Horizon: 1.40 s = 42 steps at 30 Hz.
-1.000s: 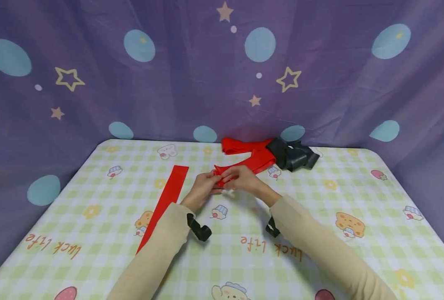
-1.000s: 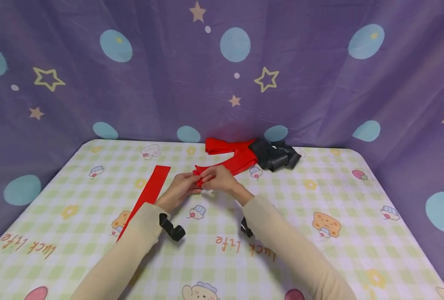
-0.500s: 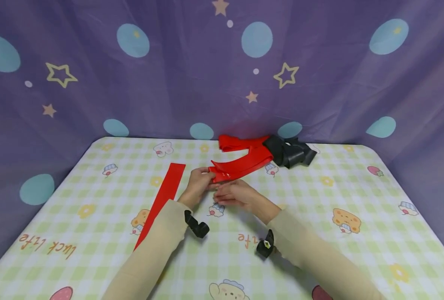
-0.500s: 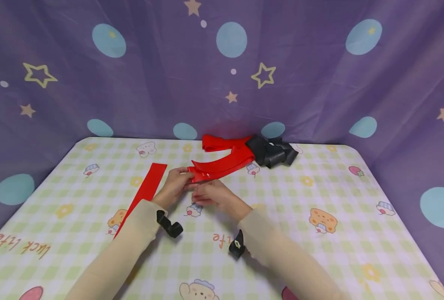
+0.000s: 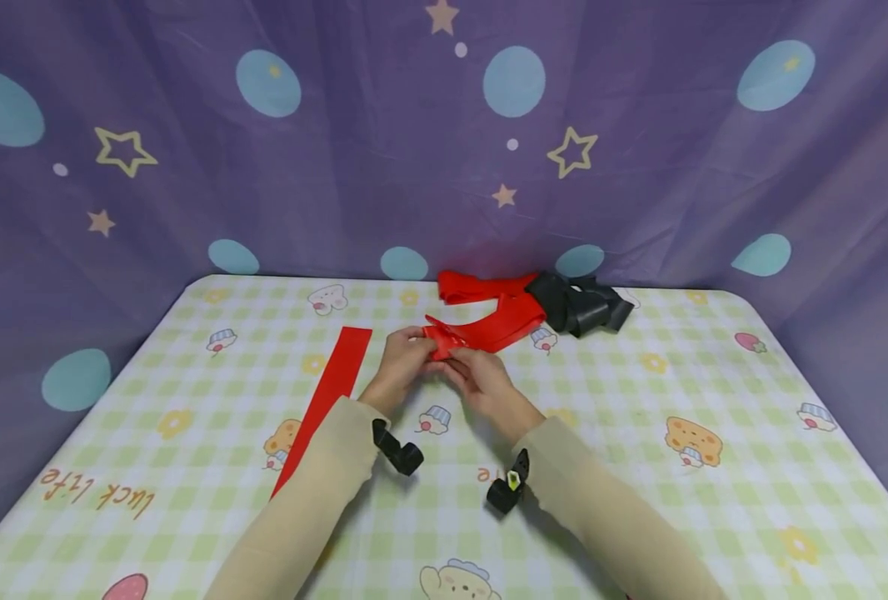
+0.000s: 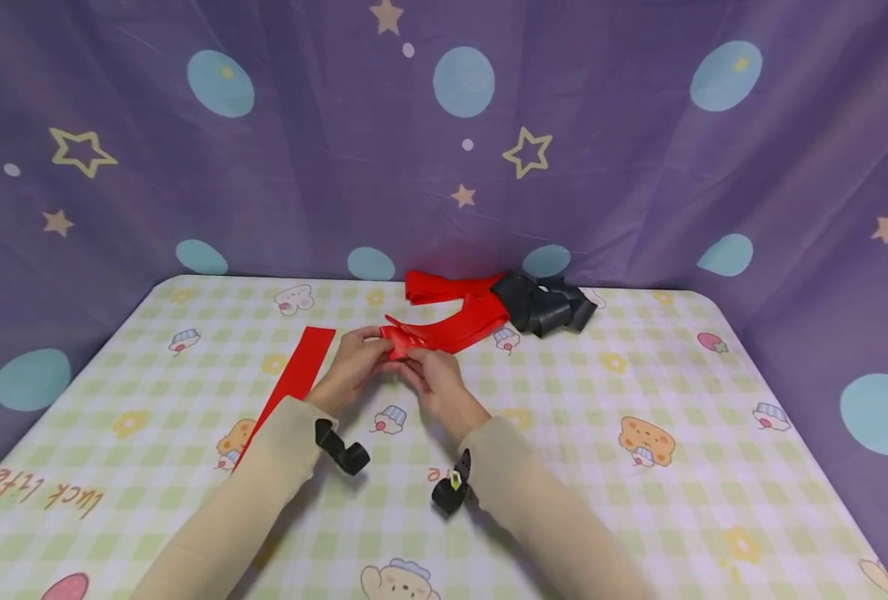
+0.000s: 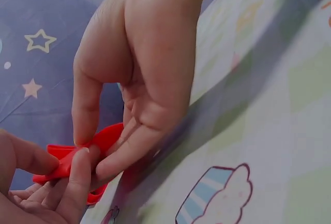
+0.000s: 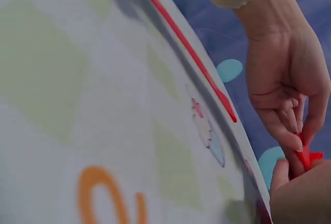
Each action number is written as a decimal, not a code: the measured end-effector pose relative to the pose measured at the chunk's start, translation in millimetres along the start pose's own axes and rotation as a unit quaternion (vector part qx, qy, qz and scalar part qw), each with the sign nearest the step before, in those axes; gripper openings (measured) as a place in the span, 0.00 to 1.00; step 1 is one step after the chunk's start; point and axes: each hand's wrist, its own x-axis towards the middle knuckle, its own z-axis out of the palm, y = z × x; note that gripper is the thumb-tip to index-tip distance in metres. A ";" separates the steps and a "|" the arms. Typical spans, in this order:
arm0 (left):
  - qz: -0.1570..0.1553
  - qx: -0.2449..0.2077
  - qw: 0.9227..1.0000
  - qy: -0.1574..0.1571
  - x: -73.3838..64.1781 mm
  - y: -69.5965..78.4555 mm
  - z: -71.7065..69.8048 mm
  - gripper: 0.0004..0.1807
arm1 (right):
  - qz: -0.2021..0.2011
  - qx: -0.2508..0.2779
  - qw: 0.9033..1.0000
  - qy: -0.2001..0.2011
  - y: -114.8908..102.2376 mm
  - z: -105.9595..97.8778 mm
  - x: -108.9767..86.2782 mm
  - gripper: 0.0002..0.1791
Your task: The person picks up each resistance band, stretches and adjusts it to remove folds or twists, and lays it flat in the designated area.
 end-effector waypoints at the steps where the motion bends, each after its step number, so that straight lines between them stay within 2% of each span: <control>1: 0.003 -0.002 1.000 -0.001 -0.5 0.3 0.3 0.16 | -0.003 0.004 1.000 0.008 -1.2 -0.1 1.5 0.20; 3: 0.006 -0.003 1.000 -0.002 -2.5 1.0 0.6 0.16 | -0.011 0.007 1.000 0.021 -4.1 -0.7 4.1 0.21; 8: 0.012 0.011 1.000 -0.004 -6.4 1.4 0.7 0.16 | -0.035 -0.031 0.997 0.063 -10.0 -4.7 12.2 0.22; 14: 0.019 0.011 1.000 -0.015 -10.1 3.6 -0.7 0.17 | -0.027 -0.052 0.994 0.094 -22.6 -9.5 21.0 0.42; 20: 0.018 0.022 0.999 -0.020 -16.2 7.7 -1.6 0.15 | -0.039 -0.085 0.991 0.100 -38.6 -14.2 23.8 0.48; 24: 0.016 0.025 0.999 -0.017 -18.7 8.0 -4.6 0.15 | -0.059 -0.110 0.987 0.097 -45.9 -15.8 24.0 0.46; 28: 0.011 0.030 0.999 -0.008 -19.3 5.6 -9.6 0.14 | -0.071 -0.107 0.988 0.090 -53.3 -19.7 25.4 0.41; 38: 0.002 0.021 1.000 -0.007 -15.4 -2.2 -14.7 0.15 | -0.055 -0.105 0.991 0.067 -71.0 -28.8 24.8 0.40; 42: -0.001 0.016 1.000 -0.015 -15.3 -4.3 -15.3 0.15 | -0.044 -0.087 0.994 0.055 -77.1 -28.5 18.8 0.32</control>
